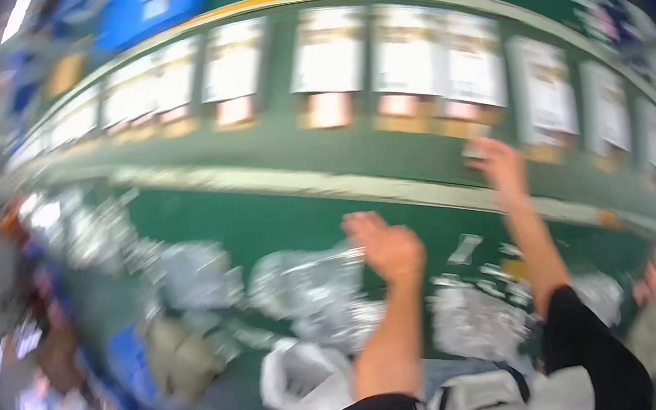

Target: The person packages small components into rigid boxes and plastic bags by hand on an assembly line.

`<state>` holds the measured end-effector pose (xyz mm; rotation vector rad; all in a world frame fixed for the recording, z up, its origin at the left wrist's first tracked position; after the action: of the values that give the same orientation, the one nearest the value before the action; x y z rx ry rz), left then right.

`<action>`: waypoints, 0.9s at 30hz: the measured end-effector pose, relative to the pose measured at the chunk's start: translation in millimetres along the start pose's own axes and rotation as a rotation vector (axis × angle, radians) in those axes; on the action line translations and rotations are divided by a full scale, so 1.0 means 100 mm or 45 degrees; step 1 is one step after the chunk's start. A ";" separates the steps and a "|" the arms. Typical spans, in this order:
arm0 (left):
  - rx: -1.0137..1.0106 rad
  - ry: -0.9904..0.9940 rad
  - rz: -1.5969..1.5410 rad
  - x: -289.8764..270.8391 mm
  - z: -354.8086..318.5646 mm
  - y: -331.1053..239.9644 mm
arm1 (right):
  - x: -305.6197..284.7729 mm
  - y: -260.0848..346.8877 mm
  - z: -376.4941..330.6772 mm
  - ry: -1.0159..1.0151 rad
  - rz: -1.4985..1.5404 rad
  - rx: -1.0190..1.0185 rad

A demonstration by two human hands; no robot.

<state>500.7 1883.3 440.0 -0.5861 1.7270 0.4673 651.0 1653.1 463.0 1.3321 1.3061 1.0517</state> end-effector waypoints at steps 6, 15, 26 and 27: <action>-0.017 -0.424 -0.619 -0.10 -0.12 0.35 | -0.06 -0.41 -0.01 -0.044 0.031 0.073; -0.091 -0.375 -0.482 -0.15 -0.05 0.38 | -0.05 -0.44 0.06 -0.089 0.108 0.211; 0.142 0.157 0.316 0.01 0.23 0.33 | -0.21 -0.61 0.11 -0.109 0.123 0.131; 0.094 0.139 0.607 -0.07 0.32 0.31 | -0.09 -0.37 0.03 -0.062 0.046 0.030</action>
<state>507.8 1927.3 439.8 -0.1414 1.9832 0.7099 647.5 1642.4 426.1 1.3951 1.2660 1.0254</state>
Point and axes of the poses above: each hand's wrist, its own z-axis towards the middle knuckle, its own x-axis out of the palm, y = z × x, the point moved 8 cm from there along z, towards the middle knuckle, and after that the axes turned 7 degrees about -x, right-handed, at the moved point
